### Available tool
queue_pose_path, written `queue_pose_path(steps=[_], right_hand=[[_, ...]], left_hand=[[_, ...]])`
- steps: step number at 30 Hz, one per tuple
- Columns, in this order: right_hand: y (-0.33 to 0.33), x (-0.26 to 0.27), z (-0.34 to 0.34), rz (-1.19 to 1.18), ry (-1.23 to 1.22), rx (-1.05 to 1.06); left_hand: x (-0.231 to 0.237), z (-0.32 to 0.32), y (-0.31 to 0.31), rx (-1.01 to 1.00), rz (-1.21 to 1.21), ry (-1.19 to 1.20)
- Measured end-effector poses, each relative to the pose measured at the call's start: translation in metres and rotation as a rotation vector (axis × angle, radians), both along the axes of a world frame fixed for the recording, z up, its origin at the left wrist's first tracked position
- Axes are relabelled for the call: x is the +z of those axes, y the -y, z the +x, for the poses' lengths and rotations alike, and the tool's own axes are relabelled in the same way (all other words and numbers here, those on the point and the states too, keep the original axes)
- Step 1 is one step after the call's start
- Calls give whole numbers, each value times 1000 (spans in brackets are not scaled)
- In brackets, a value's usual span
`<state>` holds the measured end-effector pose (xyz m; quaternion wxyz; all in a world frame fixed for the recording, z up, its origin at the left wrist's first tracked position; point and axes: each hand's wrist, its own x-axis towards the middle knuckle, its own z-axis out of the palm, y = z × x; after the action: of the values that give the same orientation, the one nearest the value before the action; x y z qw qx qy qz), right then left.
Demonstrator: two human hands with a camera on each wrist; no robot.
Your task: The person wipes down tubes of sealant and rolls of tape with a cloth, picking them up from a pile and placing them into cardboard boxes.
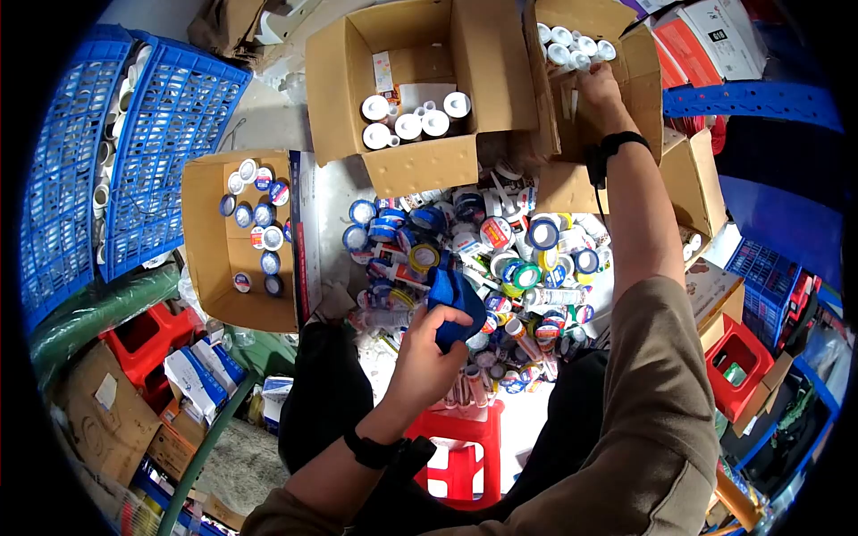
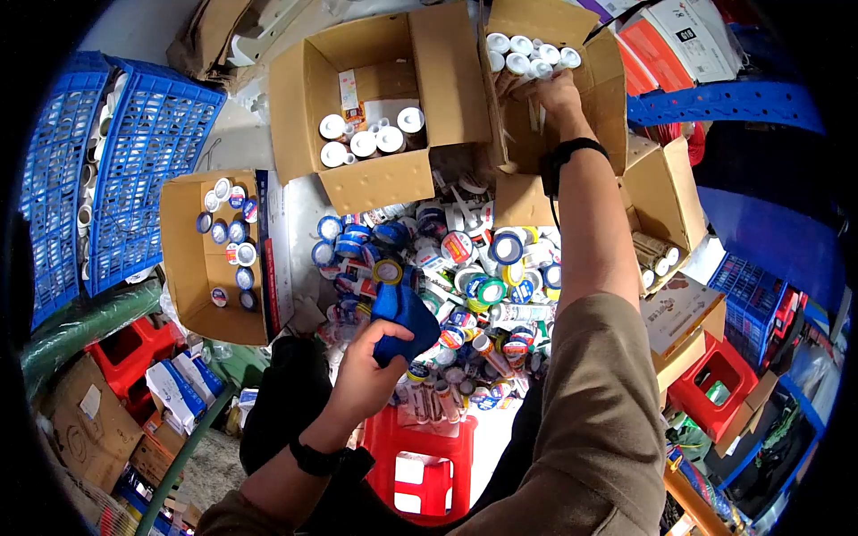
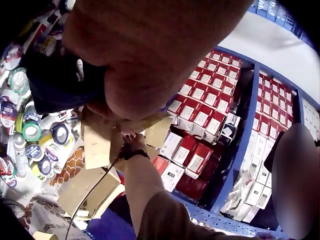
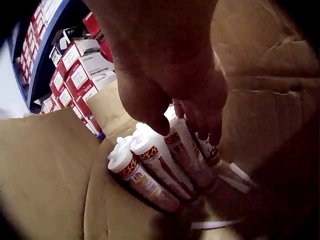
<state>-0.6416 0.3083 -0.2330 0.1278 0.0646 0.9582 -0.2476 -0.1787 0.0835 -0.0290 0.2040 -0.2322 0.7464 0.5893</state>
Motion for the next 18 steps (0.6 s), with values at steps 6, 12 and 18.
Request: queue_pose_path(steps=[6,12,18], right_hand=[[6,39,38,-74,-16,25],[6,58,101,-363,-468,-39],[23,96,211,-682,-526,124]], left_hand=[[7,8,-2,58,-11,-17],[0,48,-12,53,63,12],[15,80,-15,133,-9,-111]])
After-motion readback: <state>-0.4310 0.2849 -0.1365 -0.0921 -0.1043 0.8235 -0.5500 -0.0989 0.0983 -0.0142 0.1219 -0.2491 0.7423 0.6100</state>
